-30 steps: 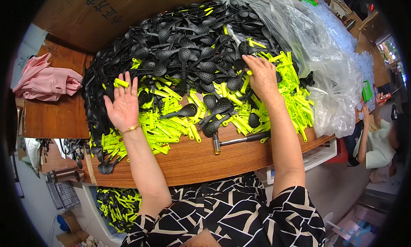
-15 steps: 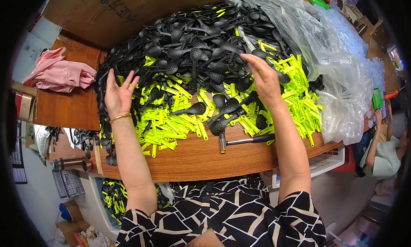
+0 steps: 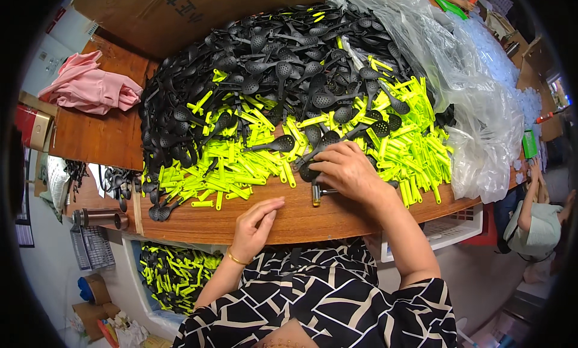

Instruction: The person assembles kitchen utensils by inserting black plastic heads into neon green plastic handles. They use a small hammer to secure the connection between the two parts. The person works continuously, picking up components from a large pile on the table and placing the finished items aside.

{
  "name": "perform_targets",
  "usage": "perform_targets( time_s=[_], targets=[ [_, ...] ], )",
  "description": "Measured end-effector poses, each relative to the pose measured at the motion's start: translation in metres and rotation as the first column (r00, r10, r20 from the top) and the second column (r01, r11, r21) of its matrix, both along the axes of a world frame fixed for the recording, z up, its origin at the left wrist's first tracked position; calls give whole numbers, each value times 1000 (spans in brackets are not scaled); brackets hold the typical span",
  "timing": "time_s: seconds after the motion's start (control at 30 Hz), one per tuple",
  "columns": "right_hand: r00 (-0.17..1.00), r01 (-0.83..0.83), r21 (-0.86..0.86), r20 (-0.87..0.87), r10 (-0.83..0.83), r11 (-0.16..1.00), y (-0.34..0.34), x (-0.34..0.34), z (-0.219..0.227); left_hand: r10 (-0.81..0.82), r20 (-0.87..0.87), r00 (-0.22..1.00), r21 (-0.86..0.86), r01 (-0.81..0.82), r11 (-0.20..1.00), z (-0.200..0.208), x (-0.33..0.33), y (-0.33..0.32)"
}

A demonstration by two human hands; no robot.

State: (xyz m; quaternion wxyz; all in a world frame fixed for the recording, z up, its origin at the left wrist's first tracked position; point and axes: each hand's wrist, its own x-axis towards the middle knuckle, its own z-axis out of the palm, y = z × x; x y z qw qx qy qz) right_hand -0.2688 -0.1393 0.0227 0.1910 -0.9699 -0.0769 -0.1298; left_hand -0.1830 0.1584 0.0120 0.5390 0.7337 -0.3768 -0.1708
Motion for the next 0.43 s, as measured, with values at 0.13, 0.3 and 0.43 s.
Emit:
perform_targets(
  time_s=[0.13, 0.3, 0.43],
  targets=[
    [988, 151, 10, -44, -150, 989, 19, -24, -9, 120, -7, 993, -31, -121, 992, -25, -15, 13],
    [951, 295, 19, 89, -295, 955, 30, 0, -30, 215, 195, 957, 7, -220, 975, -31, -22, -5],
    [943, 333, 20, -30, -333, 943, 24, 16, -42, 179, 300, 937, 4, -189, 982, -34, -24, 0]
  ],
)
